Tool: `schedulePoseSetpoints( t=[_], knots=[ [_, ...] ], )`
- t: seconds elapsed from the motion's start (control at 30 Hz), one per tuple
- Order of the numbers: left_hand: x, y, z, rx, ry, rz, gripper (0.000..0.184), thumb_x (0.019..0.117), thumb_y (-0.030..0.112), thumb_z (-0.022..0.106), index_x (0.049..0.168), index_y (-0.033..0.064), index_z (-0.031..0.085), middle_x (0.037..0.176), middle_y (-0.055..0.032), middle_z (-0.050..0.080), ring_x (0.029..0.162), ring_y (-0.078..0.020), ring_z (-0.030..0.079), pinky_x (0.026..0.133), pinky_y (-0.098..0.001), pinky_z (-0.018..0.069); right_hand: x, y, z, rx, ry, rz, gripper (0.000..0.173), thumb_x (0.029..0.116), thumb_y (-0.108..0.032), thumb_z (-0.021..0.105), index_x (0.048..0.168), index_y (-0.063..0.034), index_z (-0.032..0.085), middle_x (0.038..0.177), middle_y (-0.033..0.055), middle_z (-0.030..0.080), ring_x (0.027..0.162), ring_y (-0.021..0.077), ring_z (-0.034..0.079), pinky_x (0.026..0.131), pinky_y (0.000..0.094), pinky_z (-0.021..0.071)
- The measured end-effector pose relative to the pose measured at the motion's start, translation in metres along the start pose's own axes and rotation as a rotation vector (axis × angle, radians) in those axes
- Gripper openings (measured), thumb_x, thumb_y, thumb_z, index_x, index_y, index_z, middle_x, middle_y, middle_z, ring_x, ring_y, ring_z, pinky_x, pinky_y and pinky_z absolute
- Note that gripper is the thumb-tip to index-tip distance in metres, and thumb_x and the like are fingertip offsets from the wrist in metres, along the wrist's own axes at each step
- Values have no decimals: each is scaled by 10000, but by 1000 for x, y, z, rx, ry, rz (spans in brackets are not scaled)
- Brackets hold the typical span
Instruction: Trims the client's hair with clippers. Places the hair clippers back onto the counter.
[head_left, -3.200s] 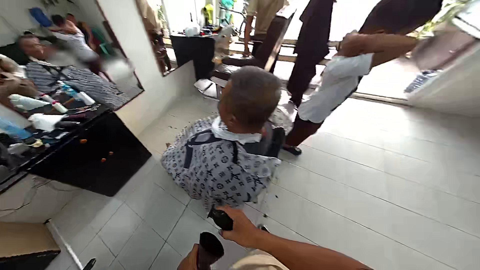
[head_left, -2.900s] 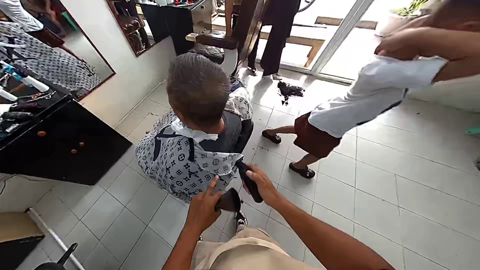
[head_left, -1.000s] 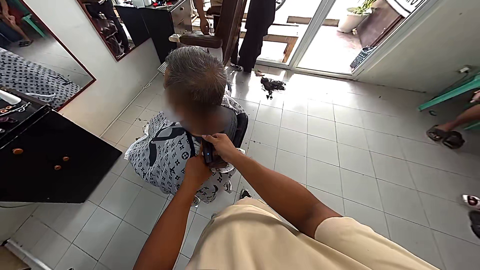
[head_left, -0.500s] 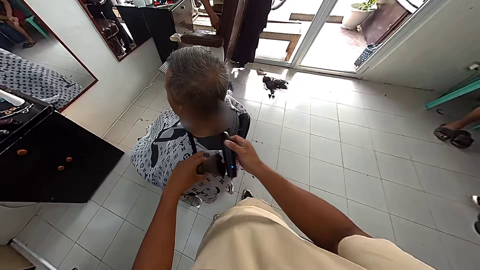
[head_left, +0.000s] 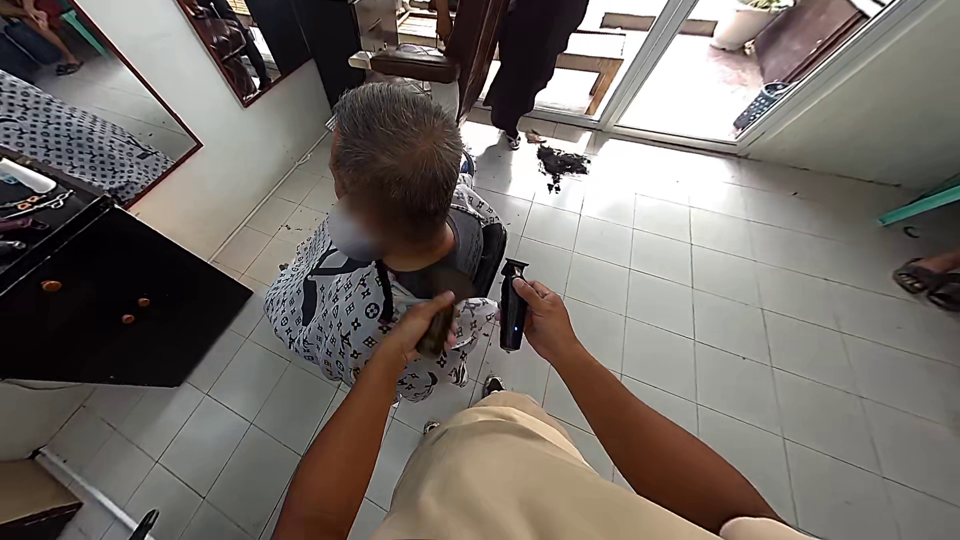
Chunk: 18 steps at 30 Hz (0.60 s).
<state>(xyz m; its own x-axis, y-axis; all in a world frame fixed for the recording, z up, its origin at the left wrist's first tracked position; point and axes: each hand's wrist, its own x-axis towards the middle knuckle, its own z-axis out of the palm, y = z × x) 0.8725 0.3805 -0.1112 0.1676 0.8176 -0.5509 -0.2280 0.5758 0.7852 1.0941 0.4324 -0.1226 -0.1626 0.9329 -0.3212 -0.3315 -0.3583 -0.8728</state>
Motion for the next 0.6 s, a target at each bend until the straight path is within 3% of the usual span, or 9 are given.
schedulePoseSetpoints(
  t=[0.03,0.1,0.13,0.17,0.23,0.27,0.33,0.43,0.6],
  knots=[
    [-8,-2,2,287,-23,5,322,1078,292,515,1226,9,563,823,-82,666,614,-138,664,578,-273,590,4,-3,7,-4,19,-11,188,1087,-148,493,1133,29,541,853,127,698,685,214,728,650,351,643],
    [-30,-9,4,874,92,92,463,946,361,731,1245,24,625,1008,-106,699,792,-177,701,739,-366,602,9,-9,27,-99,23,-1,244,1071,-167,544,1199,40,537,890,153,708,714,217,731,656,350,631],
    [-40,-14,2,1074,171,124,529,906,392,758,1273,28,644,1189,-135,674,988,-253,684,887,-465,557,11,-11,39,-158,-13,27,281,1065,-186,561,1228,41,529,904,160,705,721,214,727,653,348,624],
    [-46,-20,-2,1220,225,148,557,898,409,751,1304,43,642,1354,-141,607,1088,-313,663,932,-523,529,13,-10,53,-195,-70,71,303,1066,-209,564,1237,39,527,912,159,696,727,208,717,657,347,615],
    [-51,-31,-10,1422,255,140,545,917,432,715,1338,94,638,1613,-112,399,1075,-345,685,882,-533,548,19,1,82,-178,-203,188,320,1073,-249,552,1224,33,542,929,156,680,747,206,694,682,350,596],
    [-52,-36,-11,1485,241,119,536,930,425,701,1355,106,634,1632,-133,365,1034,-363,695,855,-537,551,22,10,96,-139,-268,241,328,1077,-263,543,1220,33,549,944,154,677,762,204,691,697,349,596],
    [-48,-42,-13,1574,215,96,502,935,393,684,1347,111,635,1587,-172,419,989,-390,697,817,-549,550,27,24,123,-73,-343,307,334,1075,-277,544,1207,30,559,948,142,665,764,190,680,697,329,587],
    [-43,-46,-13,1616,218,57,512,944,379,667,1388,129,620,1700,-85,224,996,-352,704,807,-510,562,32,36,149,-32,-335,324,323,1064,-280,568,1159,28,556,923,135,659,740,179,674,666,309,579],
    [-42,-46,-11,1616,214,37,503,942,366,675,1378,122,616,1691,-103,243,1004,-363,704,806,-516,565,30,39,162,-3,-265,312,337,1068,-277,560,1177,42,544,928,148,653,742,189,677,672,317,587]
  ],
)
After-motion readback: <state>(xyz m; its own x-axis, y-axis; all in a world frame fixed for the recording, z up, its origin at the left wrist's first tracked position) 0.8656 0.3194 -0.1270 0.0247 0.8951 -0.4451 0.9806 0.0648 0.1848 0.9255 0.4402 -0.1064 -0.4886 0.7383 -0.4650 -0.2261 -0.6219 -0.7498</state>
